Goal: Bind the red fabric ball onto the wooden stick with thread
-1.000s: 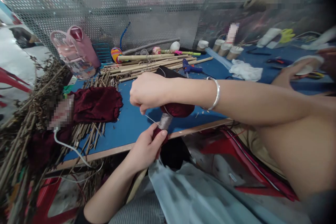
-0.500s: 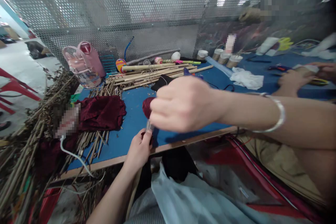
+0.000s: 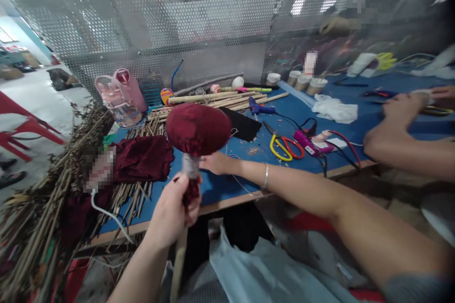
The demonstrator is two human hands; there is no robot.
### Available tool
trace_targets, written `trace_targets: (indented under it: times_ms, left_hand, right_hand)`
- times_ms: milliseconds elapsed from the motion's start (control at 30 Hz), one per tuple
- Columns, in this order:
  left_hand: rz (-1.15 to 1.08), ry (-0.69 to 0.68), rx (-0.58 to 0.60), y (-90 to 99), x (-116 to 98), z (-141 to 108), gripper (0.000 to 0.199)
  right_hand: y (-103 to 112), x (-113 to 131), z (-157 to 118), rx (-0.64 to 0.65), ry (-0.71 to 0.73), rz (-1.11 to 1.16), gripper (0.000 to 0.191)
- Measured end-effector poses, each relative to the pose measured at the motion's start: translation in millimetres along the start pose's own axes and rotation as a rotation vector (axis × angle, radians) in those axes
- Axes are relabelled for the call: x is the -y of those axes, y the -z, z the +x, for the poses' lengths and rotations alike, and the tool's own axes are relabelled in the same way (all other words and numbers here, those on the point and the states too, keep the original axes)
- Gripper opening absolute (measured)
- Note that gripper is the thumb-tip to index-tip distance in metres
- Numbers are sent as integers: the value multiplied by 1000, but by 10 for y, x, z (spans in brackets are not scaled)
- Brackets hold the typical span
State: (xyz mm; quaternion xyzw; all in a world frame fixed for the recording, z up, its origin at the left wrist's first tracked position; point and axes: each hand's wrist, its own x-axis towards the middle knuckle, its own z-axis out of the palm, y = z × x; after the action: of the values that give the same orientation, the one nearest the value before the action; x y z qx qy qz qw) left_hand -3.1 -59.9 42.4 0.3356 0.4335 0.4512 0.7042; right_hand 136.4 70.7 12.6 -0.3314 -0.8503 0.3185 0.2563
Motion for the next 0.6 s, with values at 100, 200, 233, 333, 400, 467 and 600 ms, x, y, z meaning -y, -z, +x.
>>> trace_targets:
  times_ms: [100, 200, 233, 333, 400, 467, 600]
  left_hand:
    - [-5, -69, -201, 252, -93, 102, 27]
    - [61, -148, -281, 385, -66, 215, 24]
    - [103, -170, -288, 392, -27, 256, 25]
    - [295, -243, -253, 311, 153, 367, 27]
    - [453, -265, -189, 203, 290, 396, 24]
    - [553, -184, -107, 92, 409, 383, 22]
    - [601, -95, -86, -38, 574, 327, 34]
  right_hand:
    - [16, -121, -273, 70, -90, -50, 29]
    - [147, 21, -566, 243, -83, -216, 30]
    - [189, 126, -646, 305, -23, -293, 30]
    - [320, 503, -726, 436, 218, -428, 28]
    - [436, 713, -615, 469, 307, -395, 25]
    - [559, 841, -426, 491, 344, -319, 24]
    - [634, 914, -130, 512, 434, -438, 21]
